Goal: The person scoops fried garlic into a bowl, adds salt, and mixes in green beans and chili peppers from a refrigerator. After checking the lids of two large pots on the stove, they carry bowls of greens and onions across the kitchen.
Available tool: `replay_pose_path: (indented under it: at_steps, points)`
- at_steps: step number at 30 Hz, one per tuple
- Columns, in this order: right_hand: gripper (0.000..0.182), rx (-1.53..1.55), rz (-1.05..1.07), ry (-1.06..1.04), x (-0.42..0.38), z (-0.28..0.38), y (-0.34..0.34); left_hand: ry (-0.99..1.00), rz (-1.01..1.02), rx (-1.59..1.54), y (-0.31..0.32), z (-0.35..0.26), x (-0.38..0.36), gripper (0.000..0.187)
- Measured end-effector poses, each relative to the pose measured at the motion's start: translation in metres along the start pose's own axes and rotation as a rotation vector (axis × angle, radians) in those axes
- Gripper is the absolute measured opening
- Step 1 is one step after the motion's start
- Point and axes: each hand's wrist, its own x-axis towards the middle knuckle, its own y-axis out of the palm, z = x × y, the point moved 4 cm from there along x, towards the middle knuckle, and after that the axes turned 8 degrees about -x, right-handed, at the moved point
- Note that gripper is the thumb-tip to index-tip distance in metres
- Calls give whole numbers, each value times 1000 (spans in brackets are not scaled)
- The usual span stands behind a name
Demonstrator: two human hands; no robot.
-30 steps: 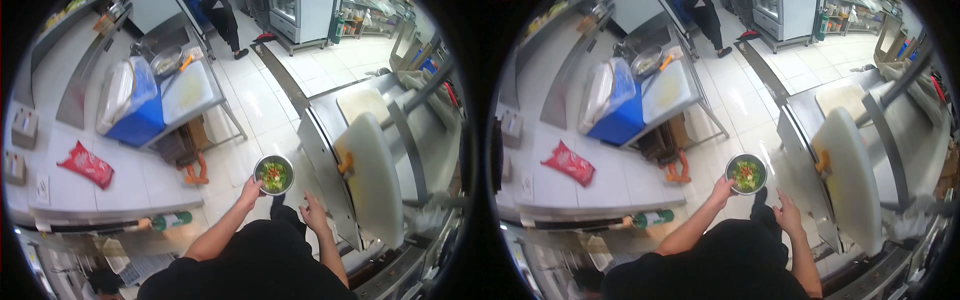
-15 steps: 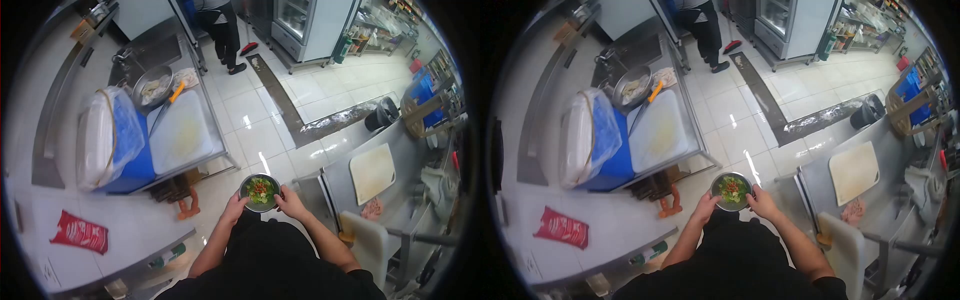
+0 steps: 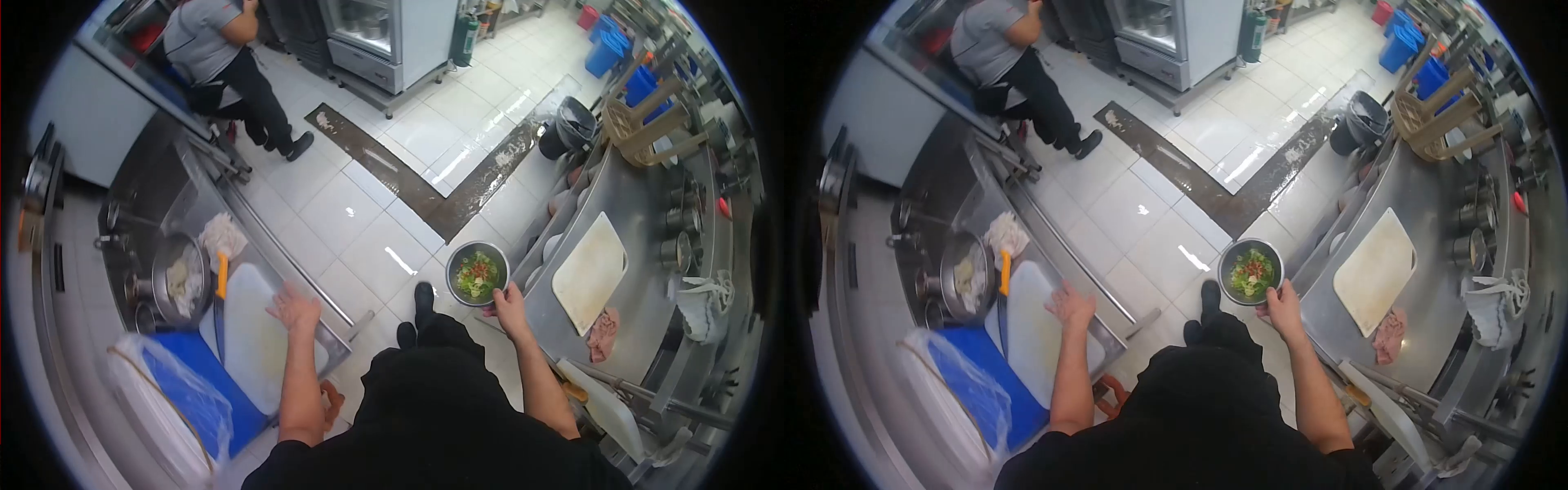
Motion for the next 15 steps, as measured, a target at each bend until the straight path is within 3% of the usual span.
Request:
replay_pose_path:
  at_steps: [10, 15]
  points:
    - [17, 173, -188, 245, 129, -53, -15, -74, 370, 215, -17, -35, 42, 103]
    - [18, 142, -171, 119, 232, 25, -20, -246, 407, 306, -11, -49, 60, 104]
